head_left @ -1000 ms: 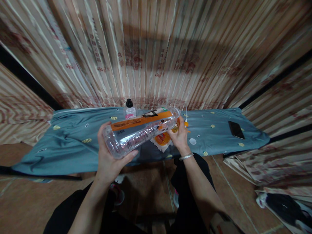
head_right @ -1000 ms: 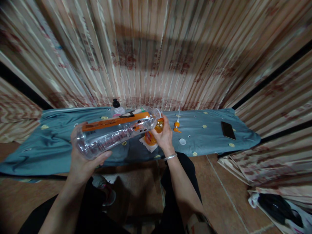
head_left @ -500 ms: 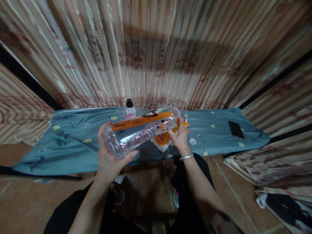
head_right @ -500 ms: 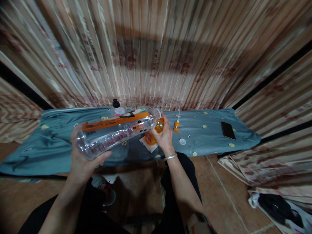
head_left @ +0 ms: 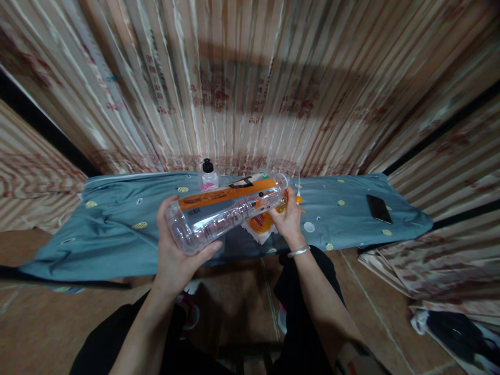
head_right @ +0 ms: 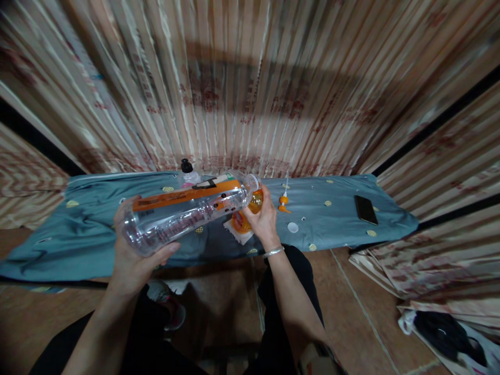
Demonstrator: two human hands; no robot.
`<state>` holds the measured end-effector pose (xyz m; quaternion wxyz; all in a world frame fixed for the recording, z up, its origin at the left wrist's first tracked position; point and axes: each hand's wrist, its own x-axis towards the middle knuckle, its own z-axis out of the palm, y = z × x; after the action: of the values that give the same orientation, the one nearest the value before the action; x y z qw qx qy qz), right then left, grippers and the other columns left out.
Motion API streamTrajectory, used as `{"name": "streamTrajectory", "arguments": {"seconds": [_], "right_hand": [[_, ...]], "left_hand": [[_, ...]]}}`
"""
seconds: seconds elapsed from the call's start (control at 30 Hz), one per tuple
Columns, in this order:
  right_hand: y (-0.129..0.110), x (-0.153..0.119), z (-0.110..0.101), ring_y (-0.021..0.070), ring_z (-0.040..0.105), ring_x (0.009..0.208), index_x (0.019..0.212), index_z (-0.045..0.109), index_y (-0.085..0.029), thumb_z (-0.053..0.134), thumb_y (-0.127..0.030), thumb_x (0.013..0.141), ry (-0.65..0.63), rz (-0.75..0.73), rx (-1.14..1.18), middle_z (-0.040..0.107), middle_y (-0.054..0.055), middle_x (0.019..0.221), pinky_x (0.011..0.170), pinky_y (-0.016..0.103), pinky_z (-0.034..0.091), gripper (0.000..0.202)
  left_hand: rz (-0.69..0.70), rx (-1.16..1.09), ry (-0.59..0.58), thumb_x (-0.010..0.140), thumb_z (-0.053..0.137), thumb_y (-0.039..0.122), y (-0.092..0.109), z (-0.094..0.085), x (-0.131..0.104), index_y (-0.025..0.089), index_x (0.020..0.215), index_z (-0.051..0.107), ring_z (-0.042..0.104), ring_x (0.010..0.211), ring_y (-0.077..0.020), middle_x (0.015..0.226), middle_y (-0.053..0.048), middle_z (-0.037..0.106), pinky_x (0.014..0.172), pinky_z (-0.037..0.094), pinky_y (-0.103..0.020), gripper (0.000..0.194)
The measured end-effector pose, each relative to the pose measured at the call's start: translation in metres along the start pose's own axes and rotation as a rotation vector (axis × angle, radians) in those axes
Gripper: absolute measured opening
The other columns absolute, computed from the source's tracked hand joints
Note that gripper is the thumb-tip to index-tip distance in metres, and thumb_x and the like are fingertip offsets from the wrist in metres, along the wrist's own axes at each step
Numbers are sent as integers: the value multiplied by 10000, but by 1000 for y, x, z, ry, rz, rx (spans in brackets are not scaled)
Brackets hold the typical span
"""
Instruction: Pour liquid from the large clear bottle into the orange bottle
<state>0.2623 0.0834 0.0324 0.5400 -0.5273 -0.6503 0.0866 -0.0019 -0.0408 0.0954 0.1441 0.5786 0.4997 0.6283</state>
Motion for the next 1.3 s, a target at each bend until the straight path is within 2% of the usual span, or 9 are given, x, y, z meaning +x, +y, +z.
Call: {"name": "streamTrajectory", "arguments": {"seconds": [0.4, 0.8, 1.07, 1.3], "right_hand": [[0, 1, 0, 336, 768, 1164, 1433, 584, -202, 795, -424, 813, 3, -17, 24, 771, 164, 1333, 1035, 532, 624, 692], [1, -1, 0, 312, 775, 1114, 1460, 565, -215, 776, -404, 835, 3, -34, -2, 777, 146, 1301, 985, 495, 643, 687], [-1, 0, 0, 327, 772, 1134, 1428, 585, -205, 784, -384, 811, 6, -20, 4, 780, 154, 1305, 1008, 519, 635, 672], [4, 0, 1, 338, 748, 1180, 1472, 545, -214, 791, -393, 808, -15, 2, 17, 757, 158, 1329, 1059, 541, 600, 730]], "left_hand": [[46, 40, 2, 714, 936, 581, -2, -1, 0, 263, 1498, 501, 720, 1206, -365, 1383, -148, 627, 1085, 611, -570, 951], [-44, -8, -7, 661, 966, 552, 0, -1, 0, 283, 1485, 488, 712, 1228, -400, 1385, -136, 628, 1116, 583, -634, 990], [-43, -20, -10, 683, 963, 545, 4, -1, 0, 290, 1487, 498, 704, 1245, -396, 1400, -122, 619, 1135, 583, -610, 963], [-38, -27, -17, 668, 965, 552, 1, 1, 1, 284, 1484, 479, 721, 1212, -371, 1368, -124, 636, 1110, 595, -601, 986]]}}
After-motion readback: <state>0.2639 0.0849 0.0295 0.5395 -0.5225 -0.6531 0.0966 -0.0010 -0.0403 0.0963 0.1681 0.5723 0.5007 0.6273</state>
